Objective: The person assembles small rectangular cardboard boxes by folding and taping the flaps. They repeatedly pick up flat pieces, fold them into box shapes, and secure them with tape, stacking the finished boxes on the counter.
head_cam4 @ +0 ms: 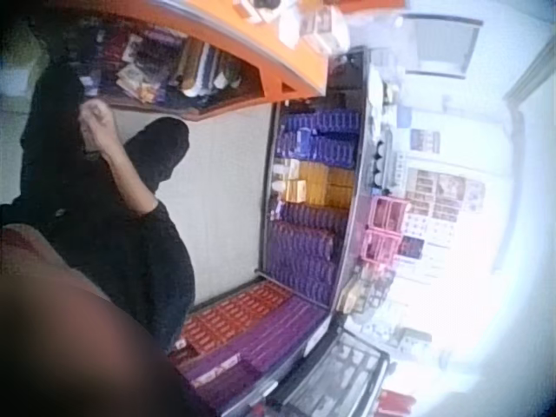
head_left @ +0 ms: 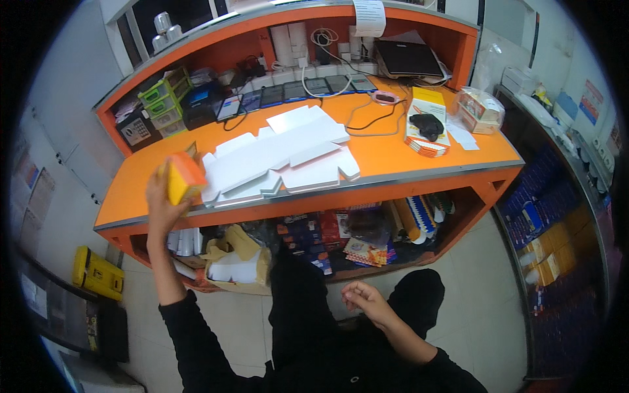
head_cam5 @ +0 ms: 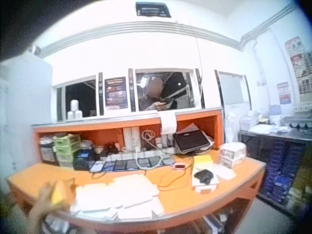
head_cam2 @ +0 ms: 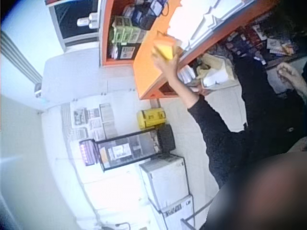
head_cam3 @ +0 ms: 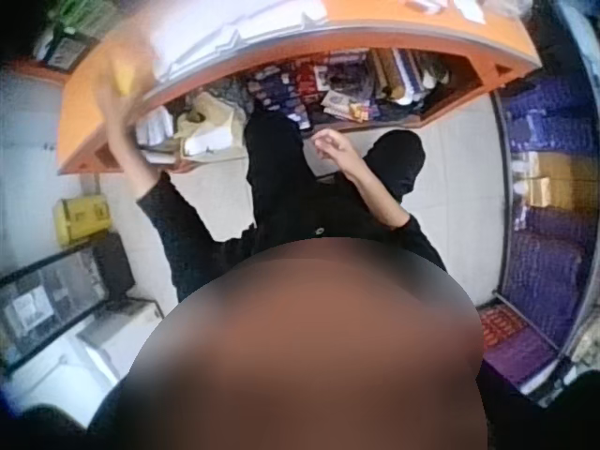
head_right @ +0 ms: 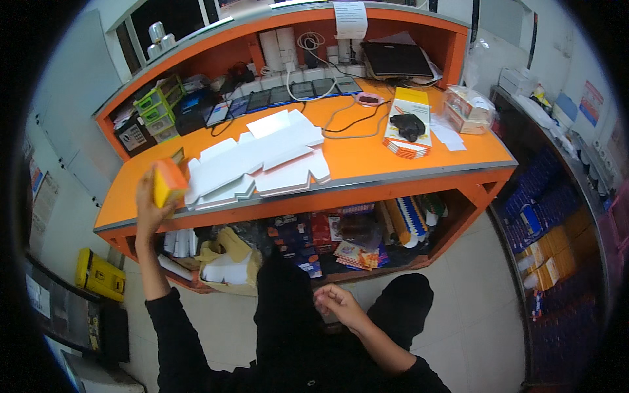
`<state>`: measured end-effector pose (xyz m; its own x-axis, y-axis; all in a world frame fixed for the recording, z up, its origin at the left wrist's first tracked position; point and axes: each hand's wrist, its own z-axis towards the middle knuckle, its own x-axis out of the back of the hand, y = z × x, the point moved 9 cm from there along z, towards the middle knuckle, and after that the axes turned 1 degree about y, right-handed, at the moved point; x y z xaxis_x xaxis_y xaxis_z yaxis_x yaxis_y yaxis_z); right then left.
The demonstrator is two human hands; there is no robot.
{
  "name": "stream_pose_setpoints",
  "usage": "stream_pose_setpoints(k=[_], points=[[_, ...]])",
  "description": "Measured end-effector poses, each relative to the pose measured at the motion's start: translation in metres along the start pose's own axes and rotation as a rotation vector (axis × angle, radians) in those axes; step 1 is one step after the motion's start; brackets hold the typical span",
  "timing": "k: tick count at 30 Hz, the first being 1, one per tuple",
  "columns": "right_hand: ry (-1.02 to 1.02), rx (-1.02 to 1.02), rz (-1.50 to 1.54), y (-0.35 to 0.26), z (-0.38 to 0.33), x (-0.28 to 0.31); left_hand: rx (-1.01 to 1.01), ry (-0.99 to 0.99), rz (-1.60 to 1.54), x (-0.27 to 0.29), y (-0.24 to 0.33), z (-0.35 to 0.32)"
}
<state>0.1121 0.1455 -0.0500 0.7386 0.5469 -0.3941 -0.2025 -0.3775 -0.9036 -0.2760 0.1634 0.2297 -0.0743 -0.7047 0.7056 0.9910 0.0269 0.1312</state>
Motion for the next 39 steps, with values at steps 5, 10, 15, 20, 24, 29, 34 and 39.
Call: stream_pose_setpoints(k=[5,10,15,20,24,29,34,39], points=[[-0.006,-0.086,-0.108,0.002,0.006,-0.015,-0.217,0.151,-0.071,0.005,0.087,0.034],[-0.206,0.009,-0.128,-0.009,0.023,-0.057,-0.28,-0.465,-0.57,-0.123,0.2,0.08],[-0.268,0.047,-0.192,-0.027,0.007,-0.056,-0.182,-0.805,-0.416,-0.208,0.198,0.104],[0.108,0.698,-0.886,-0.159,0.021,-0.033,-0.075,-0.842,-0.515,-0.215,0.184,0.109],[0.419,1.168,-1.24,-0.261,0.08,-0.063,-0.11,-0.672,-0.485,-0.208,0.188,0.114],[0.391,0.87,-1.551,-0.26,0.15,-0.065,-0.043,-0.33,-0.407,-0.165,0.172,0.13],[0.366,0.797,-1.505,-0.264,0.15,-0.059,0.003,0.352,-0.669,-0.018,0.159,0.153],[0.072,1.041,-0.438,-0.295,0.075,-0.07,-0.263,0.335,-0.573,0.057,0.239,0.071]])
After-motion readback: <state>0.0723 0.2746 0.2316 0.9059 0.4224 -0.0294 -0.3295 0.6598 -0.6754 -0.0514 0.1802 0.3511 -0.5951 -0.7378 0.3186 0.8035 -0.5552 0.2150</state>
